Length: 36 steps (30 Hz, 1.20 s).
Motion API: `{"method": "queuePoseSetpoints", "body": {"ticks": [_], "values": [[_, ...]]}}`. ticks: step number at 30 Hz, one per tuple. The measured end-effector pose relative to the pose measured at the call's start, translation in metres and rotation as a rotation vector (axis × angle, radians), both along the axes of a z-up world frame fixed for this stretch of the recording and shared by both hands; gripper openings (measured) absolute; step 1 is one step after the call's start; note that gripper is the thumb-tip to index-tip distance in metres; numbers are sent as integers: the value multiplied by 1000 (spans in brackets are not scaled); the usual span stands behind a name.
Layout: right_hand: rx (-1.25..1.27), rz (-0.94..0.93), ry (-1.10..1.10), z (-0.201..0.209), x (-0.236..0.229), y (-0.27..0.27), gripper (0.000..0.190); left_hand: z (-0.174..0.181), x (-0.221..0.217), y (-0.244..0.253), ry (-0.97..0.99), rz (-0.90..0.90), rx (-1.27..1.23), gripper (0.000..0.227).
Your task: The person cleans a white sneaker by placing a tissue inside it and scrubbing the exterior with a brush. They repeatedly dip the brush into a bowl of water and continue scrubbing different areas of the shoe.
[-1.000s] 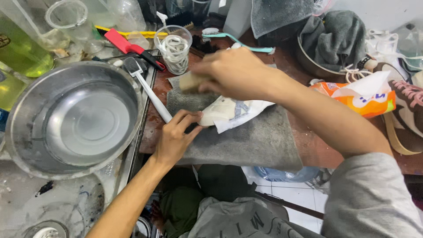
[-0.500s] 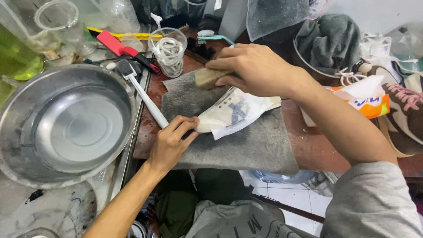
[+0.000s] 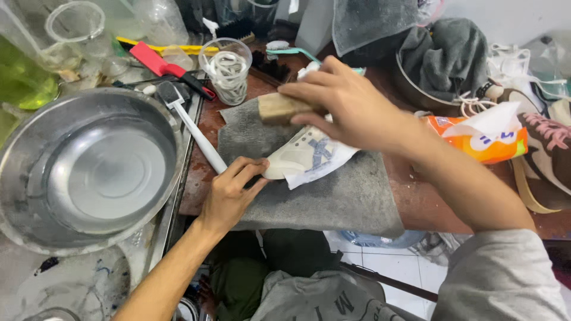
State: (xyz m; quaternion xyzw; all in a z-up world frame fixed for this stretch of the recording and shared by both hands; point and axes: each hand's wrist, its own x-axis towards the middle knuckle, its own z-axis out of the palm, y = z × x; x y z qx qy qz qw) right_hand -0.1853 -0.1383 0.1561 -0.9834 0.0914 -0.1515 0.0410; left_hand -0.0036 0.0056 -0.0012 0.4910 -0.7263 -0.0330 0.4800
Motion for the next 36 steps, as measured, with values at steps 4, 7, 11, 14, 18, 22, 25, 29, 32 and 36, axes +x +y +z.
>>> {"method": "queuePoseSetpoints", "body": {"ticks": [4, 7, 11, 14, 18, 22, 25, 29, 32, 36], "values": [[27, 43, 210, -21, -13, 26, 46, -1, 0, -1, -12, -3, 26, 13], [-89, 14, 24, -18, -22, 35, 43, 1, 1, -2, -17, 28, 22, 25], [-84, 76, -44, -56, -30, 51, 31, 8, -2, -5, 93, 72, 20, 26], [-234, 142, -102, -90, -37, 50, 23, 9, -3, -10, 165, 94, 7, 22], [-164, 210, -199, -76, -41, 56, 21, 5, -3, -6, 157, 92, 26, 24], [19, 112, -321, -60, -45, 43, 39, 1, 0, -10, 174, 57, 17, 21], [-157, -22, -305, -52, -36, 45, 44, 1, -3, -6, 168, 62, 37, 24], [-139, 21, -228, -33, -38, 35, 38, 10, -4, -8, 196, 70, 50, 24], [-78, -41, -208, -43, -47, 34, 41, 5, -5, -5, 219, 75, 38, 23], [6, -83, -226, -45, -68, 8, 38, 10, -5, -3, 184, 89, 18, 20]]}}
